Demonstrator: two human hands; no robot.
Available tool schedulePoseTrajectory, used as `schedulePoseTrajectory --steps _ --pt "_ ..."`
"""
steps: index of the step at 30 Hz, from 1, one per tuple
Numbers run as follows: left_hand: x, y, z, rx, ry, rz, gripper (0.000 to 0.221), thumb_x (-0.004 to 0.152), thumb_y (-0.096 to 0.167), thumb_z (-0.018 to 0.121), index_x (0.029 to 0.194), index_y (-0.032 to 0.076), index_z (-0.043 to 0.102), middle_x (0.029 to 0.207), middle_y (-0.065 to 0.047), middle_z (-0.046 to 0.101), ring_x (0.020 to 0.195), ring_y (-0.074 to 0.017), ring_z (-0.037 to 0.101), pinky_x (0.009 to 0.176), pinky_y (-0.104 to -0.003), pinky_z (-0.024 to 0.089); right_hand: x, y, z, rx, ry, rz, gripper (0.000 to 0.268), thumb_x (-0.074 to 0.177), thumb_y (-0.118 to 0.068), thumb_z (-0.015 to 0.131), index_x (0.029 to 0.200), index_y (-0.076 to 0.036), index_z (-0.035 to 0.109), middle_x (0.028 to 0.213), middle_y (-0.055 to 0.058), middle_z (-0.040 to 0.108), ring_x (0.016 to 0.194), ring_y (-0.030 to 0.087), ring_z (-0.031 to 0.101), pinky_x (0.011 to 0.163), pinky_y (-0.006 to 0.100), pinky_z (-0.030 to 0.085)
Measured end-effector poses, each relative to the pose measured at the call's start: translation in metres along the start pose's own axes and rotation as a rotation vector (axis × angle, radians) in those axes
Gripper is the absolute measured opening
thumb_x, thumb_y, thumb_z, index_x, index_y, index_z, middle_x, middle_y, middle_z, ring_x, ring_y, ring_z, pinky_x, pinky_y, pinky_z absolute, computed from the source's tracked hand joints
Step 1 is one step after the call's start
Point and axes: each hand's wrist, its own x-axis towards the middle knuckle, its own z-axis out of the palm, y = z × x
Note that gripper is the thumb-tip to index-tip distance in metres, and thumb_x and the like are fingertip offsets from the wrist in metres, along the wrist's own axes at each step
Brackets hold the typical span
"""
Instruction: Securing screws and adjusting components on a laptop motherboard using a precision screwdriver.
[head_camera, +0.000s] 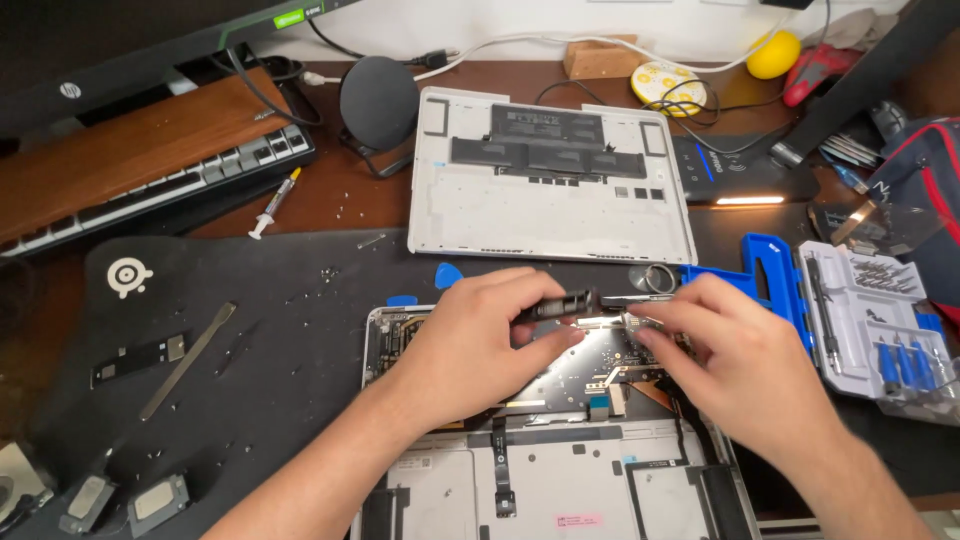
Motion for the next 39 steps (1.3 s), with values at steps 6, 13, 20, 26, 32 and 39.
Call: schedulePoseTrajectory --steps 6,13,20,26,32,39 --pt "0.012 -0.024 0.018 0.442 -0.075 -0.005 0.028 0.088 0.022 0.061 0.111 0.026 0.078 0.093 0.007 0.072 0.088 -0.0229 0.068 0.059 -0.046 0.051 0.036 0.019 0.002 -0.027 -0.130 -0.176 0.014 0.088 -0.025 0.074 0.099 -0.025 0.082 0.097 -0.008 0.065 0.061 0.013 0.062 0.057 0.030 0.051" --pt "0.031 -0.007 0.014 0.445 -0.186 -0.144 0.027 0.090 0.028 0.060 0.109 0.030 0.078 0.097 0.009 0.074 0.096 -0.0193 0.067 0.064 -0.042 0.050 0.064 0.025 0.001 0.001 -0.265 -0.346 0.008 0.092 -0.018 0.069 0.087 -0.018 0.075 0.099 -0.007 0.063 0.067 0.016 0.065 0.054 0.034 0.049" --pt "0.043 -0.002 0.013 0.619 -0.231 -0.058 0.011 0.087 0.020 0.060 0.087 0.021 0.072 0.080 0.004 0.066 0.084 -0.0252 0.065 0.056 -0.046 0.047 0.069 0.025 0.004 -0.031 -0.323 -0.349 0.014 0.079 -0.012 0.063 0.089 -0.017 0.072 0.105 -0.006 0.062 0.064 0.021 0.066 0.054 0.040 0.052" --pt "0.048 0.001 0.016 0.607 -0.290 -0.084 0.012 0.087 0.018 0.059 0.077 0.017 0.065 0.076 0.004 0.061 0.076 -0.0242 0.062 0.055 -0.043 0.047 0.067 0.030 0.005 -0.022 -0.422 -0.266 0.018 0.078 -0.016 0.065 0.095 -0.019 0.071 0.113 -0.008 0.060 0.064 0.020 0.065 0.056 0.040 0.053" --pt "0.048 -0.010 0.022 0.575 -0.259 -0.068 0.013 0.087 0.023 0.058 0.082 0.019 0.069 0.079 0.004 0.064 0.080 -0.0247 0.063 0.057 -0.045 0.047 0.067 0.028 0.009 -0.001 -0.462 -0.261 0.019 0.080 -0.010 0.059 0.097 -0.016 0.066 0.120 -0.005 0.057 0.074 0.021 0.069 0.062 0.040 0.056" --pt "0.051 -0.013 0.024 0.574 -0.324 -0.062 0.016 0.090 0.026 0.056 0.078 0.015 0.058 0.080 0.003 0.061 0.074 -0.0262 0.061 0.053 -0.045 0.044 0.065 0.021 0.005 -0.070 -0.465 -0.259 0.017 0.080 -0.016 0.062 0.096 -0.014 0.067 0.122 -0.004 0.056 0.075 0.023 0.070 0.058 0.042 0.056"
